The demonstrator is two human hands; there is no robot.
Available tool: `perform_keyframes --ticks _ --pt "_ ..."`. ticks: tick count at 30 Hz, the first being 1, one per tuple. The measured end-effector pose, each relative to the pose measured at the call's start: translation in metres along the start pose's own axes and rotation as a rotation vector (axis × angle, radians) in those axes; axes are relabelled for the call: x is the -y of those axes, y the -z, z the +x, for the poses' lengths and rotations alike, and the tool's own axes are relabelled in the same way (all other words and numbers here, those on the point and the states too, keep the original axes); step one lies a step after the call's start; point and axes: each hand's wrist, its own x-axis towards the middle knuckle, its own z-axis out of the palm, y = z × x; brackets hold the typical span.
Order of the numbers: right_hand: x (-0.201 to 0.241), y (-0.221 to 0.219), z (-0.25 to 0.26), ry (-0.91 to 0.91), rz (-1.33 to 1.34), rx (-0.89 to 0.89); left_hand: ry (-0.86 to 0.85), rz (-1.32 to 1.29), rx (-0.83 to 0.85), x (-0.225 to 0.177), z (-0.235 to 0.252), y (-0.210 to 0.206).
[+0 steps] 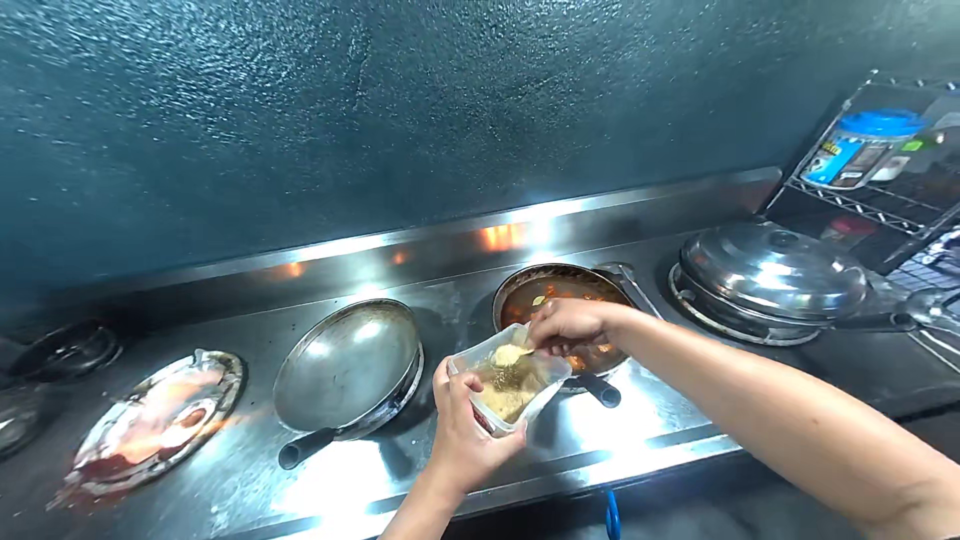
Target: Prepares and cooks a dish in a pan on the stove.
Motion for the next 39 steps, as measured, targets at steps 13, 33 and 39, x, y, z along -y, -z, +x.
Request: perform_keyframes --ticks 13,33,39 --pt "-0.007 -0.031 -0.011 -0.028 -0.909 -0.164 -0.081 0.064 0.035 0.003 -0.007 -0.001" --pt "-0.014 0.036 -0.007 -0.008 0.076 -0.077 0.015 0.032 0.016 -0.001 0.003 -0.007" --pt "-0.019 0.064 -0.036 -0.317 -0.672 -0.679 0.001 0.048 0.038 -0.001 -0.006 -0.004"
